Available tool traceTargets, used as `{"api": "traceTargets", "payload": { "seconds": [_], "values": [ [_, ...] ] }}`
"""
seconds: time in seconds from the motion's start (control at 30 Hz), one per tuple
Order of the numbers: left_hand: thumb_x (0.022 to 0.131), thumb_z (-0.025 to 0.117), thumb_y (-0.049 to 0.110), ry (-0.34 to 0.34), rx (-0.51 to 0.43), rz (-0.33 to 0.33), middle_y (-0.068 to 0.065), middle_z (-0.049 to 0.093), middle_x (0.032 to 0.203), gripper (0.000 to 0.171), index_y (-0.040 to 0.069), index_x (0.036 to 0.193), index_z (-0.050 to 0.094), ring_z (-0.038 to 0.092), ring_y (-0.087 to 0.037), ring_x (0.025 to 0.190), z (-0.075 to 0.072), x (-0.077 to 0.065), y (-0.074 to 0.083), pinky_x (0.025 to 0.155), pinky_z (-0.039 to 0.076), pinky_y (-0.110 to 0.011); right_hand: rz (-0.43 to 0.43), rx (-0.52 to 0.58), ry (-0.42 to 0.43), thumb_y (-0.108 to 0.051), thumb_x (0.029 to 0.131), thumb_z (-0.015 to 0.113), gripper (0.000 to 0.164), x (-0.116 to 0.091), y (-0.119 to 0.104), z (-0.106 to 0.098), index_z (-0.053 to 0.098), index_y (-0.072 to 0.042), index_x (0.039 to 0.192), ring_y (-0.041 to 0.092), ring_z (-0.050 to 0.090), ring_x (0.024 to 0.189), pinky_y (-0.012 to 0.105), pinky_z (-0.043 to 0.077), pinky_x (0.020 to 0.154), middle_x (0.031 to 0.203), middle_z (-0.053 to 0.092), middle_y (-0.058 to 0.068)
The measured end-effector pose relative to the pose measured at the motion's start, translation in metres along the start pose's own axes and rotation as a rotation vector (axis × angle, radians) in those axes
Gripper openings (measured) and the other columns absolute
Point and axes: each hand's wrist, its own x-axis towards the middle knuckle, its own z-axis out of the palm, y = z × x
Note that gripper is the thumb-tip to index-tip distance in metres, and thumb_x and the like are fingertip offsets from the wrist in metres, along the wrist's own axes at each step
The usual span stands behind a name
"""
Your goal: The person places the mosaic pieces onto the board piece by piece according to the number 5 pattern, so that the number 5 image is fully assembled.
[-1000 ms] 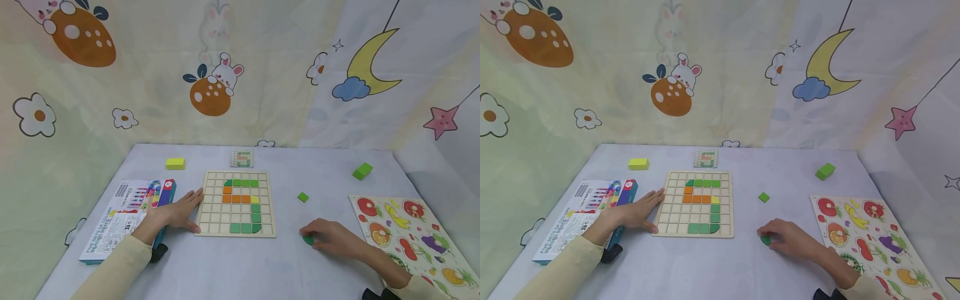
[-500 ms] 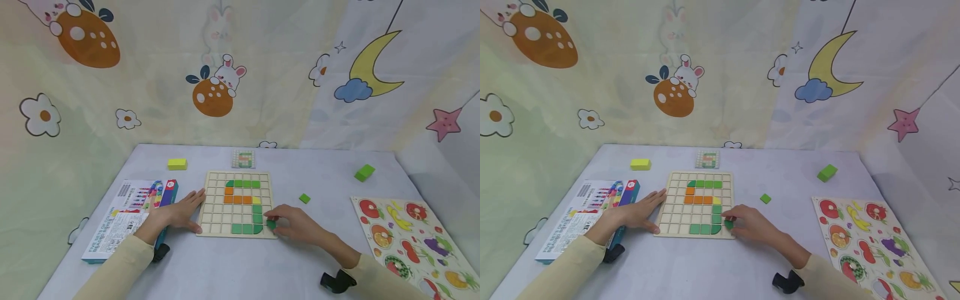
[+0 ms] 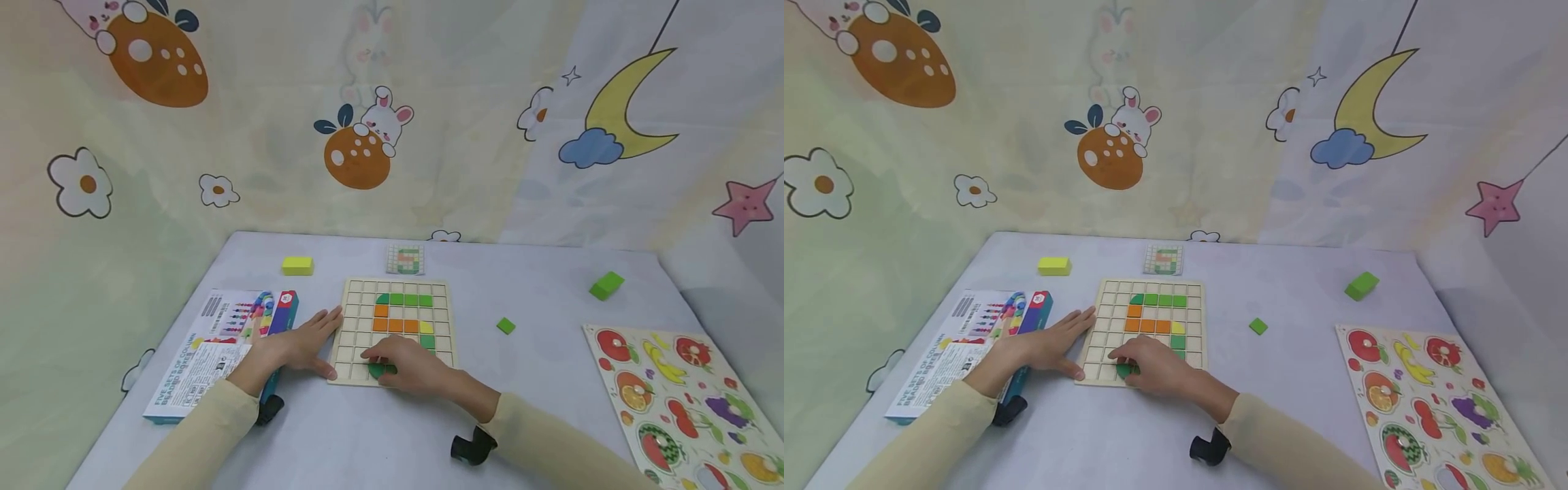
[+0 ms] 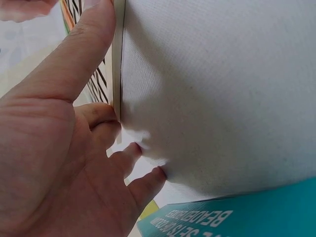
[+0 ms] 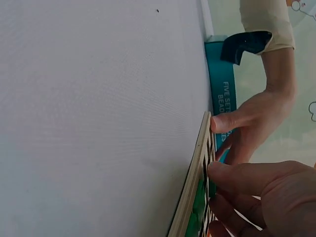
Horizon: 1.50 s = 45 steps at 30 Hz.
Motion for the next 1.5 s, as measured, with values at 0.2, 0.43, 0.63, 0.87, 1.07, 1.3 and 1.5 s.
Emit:
{"api": "traceTargets", "payload": {
  "seconds": [0.2, 0.43, 0.63, 0.87, 1.07, 1.3, 1.5],
  "values": [
    [0.079, 0.077, 0.042, 0.0, 0.011, 0.006, -0.011, -0.001, 0.165, 0.107, 0.004, 0.155, 0.013, 0.002, -0.038, 0.151, -0.001, 0.0, 0.002, 0.119, 0.018, -0.057, 0.037, -0.011, 0.008, -0.01, 0.085, 0.072, 0.04, 0.002, 0.001, 0.004, 0.066, -0.012, 0.124, 0.008, 0.054, 0.095, 0.019, 0.049, 0.085, 0.109, 0.07, -0.005],
    [0.08, 0.077, 0.041, 0.0, 0.015, 0.01, -0.012, -0.001, 0.165, 0.106, 0.003, 0.155, 0.013, 0.002, -0.038, 0.151, -0.002, 0.0, 0.004, 0.119, 0.017, -0.056, 0.031, -0.016, 0.027, -0.01, 0.085, 0.073, 0.04, -0.002, 0.001, 0.004, 0.066, -0.013, 0.124, 0.007, 0.055, 0.096, 0.021, 0.049, 0.087, 0.11, 0.07, -0.005],
    [0.079, 0.077, 0.041, 0.002, 0.023, 0.006, -0.012, 0.0, 0.165, 0.106, 0.003, 0.155, 0.013, 0.002, -0.038, 0.151, -0.002, 0.001, 0.005, 0.119, 0.017, -0.056, 0.029, -0.016, 0.05, -0.01, 0.085, 0.073, 0.039, -0.005, 0.001, 0.005, 0.066, -0.013, 0.123, 0.007, 0.055, 0.095, 0.022, 0.049, 0.087, 0.108, 0.07, -0.005],
    [0.078, 0.079, 0.039, 0.008, -0.001, -0.011, -0.01, 0.0, 0.165, 0.106, 0.006, 0.156, 0.014, 0.003, -0.037, 0.151, 0.0, 0.001, 0.004, 0.118, 0.019, -0.058, 0.016, -0.058, 0.063, -0.011, 0.085, 0.073, 0.038, -0.006, 0.001, 0.006, 0.067, -0.013, 0.122, 0.008, 0.056, 0.097, 0.022, 0.049, 0.088, 0.108, 0.07, -0.005],
    [0.078, 0.079, 0.038, 0.005, -0.007, -0.011, -0.008, 0.0, 0.165, 0.106, 0.007, 0.156, 0.014, 0.003, -0.035, 0.151, 0.002, 0.001, 0.002, 0.119, 0.019, -0.057, 0.04, -0.039, 0.077, -0.016, 0.087, 0.072, 0.037, -0.014, 0.003, 0.0, 0.066, -0.013, 0.124, 0.01, 0.058, 0.102, 0.025, 0.05, 0.091, 0.115, 0.069, -0.004],
    [0.078, 0.079, 0.039, 0.004, 0.001, 0.009, -0.009, -0.001, 0.165, 0.106, 0.005, 0.156, 0.014, 0.003, -0.036, 0.151, 0.003, 0.002, 0.0, 0.118, 0.02, -0.056, 0.096, 0.089, 0.265, -0.012, 0.085, 0.073, 0.037, -0.049, 0.046, -0.038, 0.066, -0.007, 0.121, 0.02, 0.064, 0.1, 0.038, 0.054, 0.088, 0.113, 0.07, 0.003],
    [0.078, 0.079, 0.037, 0.003, -0.003, 0.006, -0.01, 0.0, 0.165, 0.106, 0.005, 0.155, 0.014, 0.003, -0.037, 0.151, 0.0, -0.001, 0.001, 0.118, 0.019, -0.057, 0.308, 0.098, 0.368, -0.015, 0.087, 0.072, 0.041, -0.09, 0.093, -0.069, 0.063, -0.009, 0.126, 0.025, 0.063, 0.106, 0.045, 0.053, 0.092, 0.118, 0.069, 0.007]
  ]
}}
